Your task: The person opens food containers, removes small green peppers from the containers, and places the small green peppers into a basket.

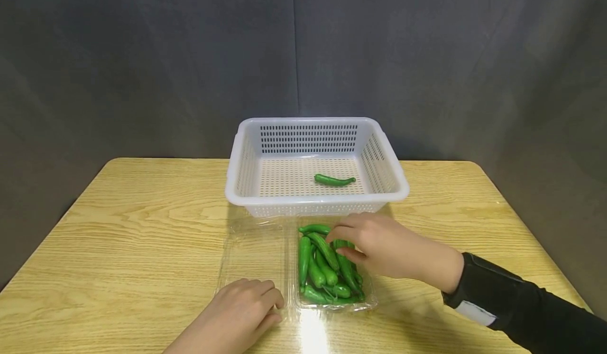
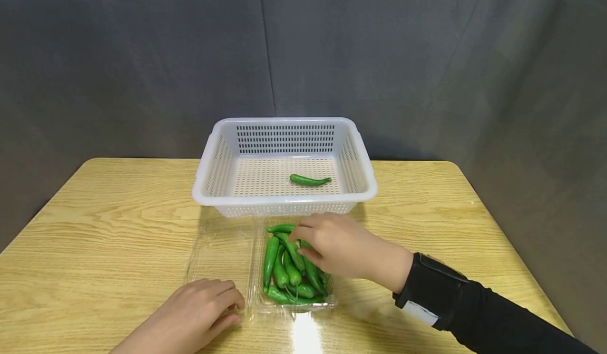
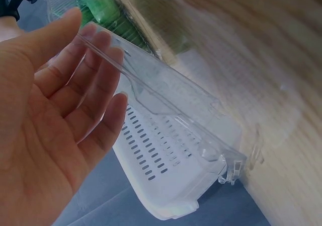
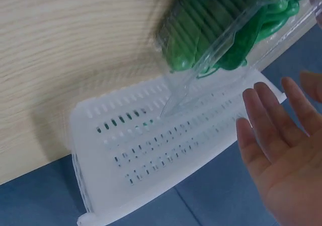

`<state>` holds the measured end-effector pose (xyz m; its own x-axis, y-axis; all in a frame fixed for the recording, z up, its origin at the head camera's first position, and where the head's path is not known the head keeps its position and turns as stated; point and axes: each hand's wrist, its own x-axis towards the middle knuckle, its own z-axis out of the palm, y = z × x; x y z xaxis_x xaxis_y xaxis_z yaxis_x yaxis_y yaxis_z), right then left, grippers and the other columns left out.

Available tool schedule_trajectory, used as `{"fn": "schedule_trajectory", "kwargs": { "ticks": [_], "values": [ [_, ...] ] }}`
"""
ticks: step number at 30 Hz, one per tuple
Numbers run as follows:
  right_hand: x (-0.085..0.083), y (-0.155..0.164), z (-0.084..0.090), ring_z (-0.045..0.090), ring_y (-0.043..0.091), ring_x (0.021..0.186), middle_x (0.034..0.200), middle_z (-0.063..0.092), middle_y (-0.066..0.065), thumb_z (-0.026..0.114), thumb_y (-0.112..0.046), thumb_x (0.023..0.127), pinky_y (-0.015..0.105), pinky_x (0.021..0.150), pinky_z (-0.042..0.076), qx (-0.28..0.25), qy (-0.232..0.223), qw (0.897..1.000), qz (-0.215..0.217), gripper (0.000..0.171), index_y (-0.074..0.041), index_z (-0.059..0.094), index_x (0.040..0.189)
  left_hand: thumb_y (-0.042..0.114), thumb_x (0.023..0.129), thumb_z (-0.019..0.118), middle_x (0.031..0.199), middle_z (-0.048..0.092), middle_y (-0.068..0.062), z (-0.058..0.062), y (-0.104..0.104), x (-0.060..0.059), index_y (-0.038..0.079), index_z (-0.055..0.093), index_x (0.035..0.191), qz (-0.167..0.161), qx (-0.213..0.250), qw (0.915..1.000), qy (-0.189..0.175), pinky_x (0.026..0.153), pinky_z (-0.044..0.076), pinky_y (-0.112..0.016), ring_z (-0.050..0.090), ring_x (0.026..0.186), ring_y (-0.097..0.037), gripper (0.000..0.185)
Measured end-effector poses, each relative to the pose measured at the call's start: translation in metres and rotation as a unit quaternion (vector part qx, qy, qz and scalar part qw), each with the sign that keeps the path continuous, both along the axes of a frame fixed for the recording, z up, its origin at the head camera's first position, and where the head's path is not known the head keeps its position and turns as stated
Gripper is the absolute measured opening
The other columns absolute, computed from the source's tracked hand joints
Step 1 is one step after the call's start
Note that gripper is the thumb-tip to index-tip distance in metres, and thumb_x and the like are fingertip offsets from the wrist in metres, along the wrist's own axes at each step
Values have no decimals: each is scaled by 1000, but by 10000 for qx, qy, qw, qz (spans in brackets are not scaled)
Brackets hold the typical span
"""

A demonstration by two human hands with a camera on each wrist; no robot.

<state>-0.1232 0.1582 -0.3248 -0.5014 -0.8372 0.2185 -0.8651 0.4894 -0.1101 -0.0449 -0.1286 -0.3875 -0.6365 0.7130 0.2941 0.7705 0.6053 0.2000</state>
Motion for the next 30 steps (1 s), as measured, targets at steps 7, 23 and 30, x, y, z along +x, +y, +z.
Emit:
{"fn": "schedule_trajectory", "kwargs": {
  "ticks": [7,23,30],
  "values": [
    [9,-3,-6,64,16,96,107,66,-1,80,-8,82,32,84,53,339,264,9985,343,29,-11,70,109,21,87,74,79,57,13,-1,0,-1,18,64,85,-12,2,10000,-6,65,48,-24,51,68,-4,11],
    [23,-12,-12,60,13,105,114,64,-4,83,-17,78,31,92,49,1086,541,9905,652,41,-15,67,116,23,87,74,78,55,13,1,0,0,18,63,84,36,-87,9999,-75,66,48,-24,50,68,-3,12],
    [23,-15,-17,59,17,114,125,62,1,83,-16,80,34,98,48,1361,450,9874,674,47,-16,65,123,23,87,73,76,53,13,1,1,0,19,62,83,89,-101,9999,-87,66,47,-25,50,67,-4,13]
  ]
}}
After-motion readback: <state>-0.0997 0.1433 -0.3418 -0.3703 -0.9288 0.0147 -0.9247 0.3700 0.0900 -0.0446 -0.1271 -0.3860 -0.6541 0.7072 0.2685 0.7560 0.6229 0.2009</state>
